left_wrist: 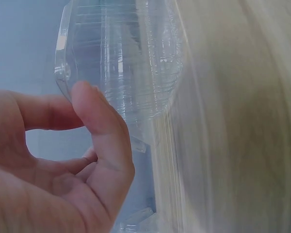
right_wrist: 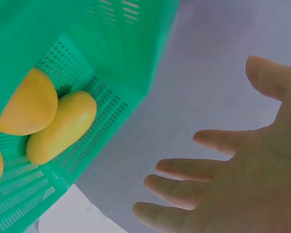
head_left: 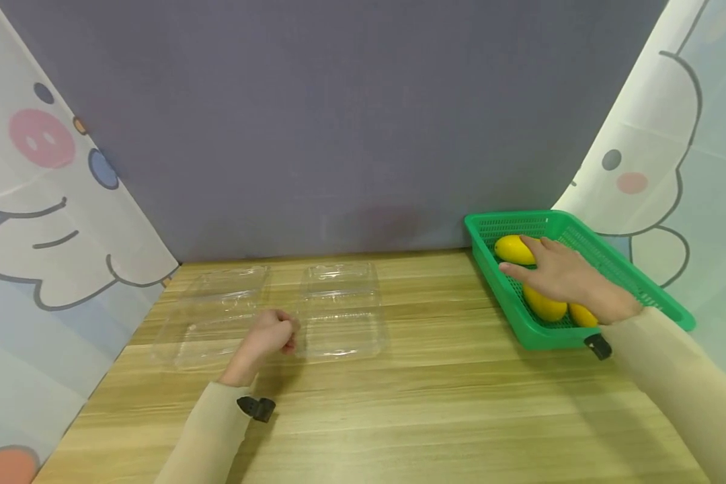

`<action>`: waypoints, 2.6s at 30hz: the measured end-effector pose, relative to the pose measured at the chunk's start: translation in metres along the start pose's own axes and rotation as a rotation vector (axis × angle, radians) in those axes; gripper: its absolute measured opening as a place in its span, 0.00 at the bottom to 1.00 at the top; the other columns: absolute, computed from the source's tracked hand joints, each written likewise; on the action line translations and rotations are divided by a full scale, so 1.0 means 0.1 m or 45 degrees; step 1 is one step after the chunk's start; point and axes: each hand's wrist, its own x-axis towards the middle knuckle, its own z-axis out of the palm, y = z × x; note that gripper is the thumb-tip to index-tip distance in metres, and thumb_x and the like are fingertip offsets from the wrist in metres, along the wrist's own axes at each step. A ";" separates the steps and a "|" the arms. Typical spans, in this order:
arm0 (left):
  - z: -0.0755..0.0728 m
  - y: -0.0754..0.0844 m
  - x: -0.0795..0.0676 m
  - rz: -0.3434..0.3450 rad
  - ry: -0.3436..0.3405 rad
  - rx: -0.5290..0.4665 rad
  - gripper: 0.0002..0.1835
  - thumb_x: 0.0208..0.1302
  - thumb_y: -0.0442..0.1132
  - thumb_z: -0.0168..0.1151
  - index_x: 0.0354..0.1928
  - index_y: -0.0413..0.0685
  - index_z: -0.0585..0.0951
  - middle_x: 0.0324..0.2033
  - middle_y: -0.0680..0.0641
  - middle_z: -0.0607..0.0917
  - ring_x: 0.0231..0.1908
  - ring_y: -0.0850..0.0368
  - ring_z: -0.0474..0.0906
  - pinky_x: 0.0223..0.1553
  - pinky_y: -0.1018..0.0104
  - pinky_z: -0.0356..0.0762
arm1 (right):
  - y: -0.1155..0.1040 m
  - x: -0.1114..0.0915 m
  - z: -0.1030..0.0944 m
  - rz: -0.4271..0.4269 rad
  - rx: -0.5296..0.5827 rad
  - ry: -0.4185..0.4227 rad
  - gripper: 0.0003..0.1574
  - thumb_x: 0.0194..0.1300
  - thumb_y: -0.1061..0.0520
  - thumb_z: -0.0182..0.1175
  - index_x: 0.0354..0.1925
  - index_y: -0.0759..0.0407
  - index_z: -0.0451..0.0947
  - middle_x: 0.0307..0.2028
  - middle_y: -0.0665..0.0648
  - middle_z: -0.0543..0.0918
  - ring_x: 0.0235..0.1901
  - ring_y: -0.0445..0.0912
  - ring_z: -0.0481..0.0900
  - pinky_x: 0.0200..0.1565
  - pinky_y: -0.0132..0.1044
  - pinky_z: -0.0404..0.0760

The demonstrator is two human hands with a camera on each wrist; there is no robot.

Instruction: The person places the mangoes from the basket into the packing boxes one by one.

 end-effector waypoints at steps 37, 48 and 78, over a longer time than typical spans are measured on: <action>0.15 0.01 0.01 0.019 -0.080 -0.116 0.13 0.69 0.30 0.52 0.51 0.26 0.73 0.30 0.39 0.78 0.26 0.54 0.75 0.30 0.63 0.82 | 0.79 -0.04 0.10 0.110 0.120 -0.082 0.62 0.77 0.29 0.41 0.75 0.80 0.36 0.69 0.89 0.45 0.66 0.85 0.43 0.62 0.81 0.48; 0.16 -0.01 0.02 0.023 -0.117 -0.153 0.13 0.70 0.30 0.51 0.52 0.27 0.72 0.31 0.39 0.77 0.27 0.53 0.75 0.31 0.63 0.82 | 0.96 -0.05 0.14 0.148 0.159 -0.124 0.63 0.77 0.28 0.40 0.73 0.83 0.35 0.68 0.90 0.45 0.64 0.86 0.45 0.60 0.81 0.52; 0.23 0.01 0.00 0.013 -0.133 -0.188 0.12 0.70 0.30 0.52 0.51 0.30 0.71 0.31 0.41 0.76 0.25 0.54 0.75 0.27 0.67 0.81 | 1.24 -0.09 0.21 0.226 0.314 -0.310 0.67 0.75 0.26 0.40 0.72 0.86 0.34 0.66 0.92 0.37 0.64 0.88 0.37 0.58 0.83 0.47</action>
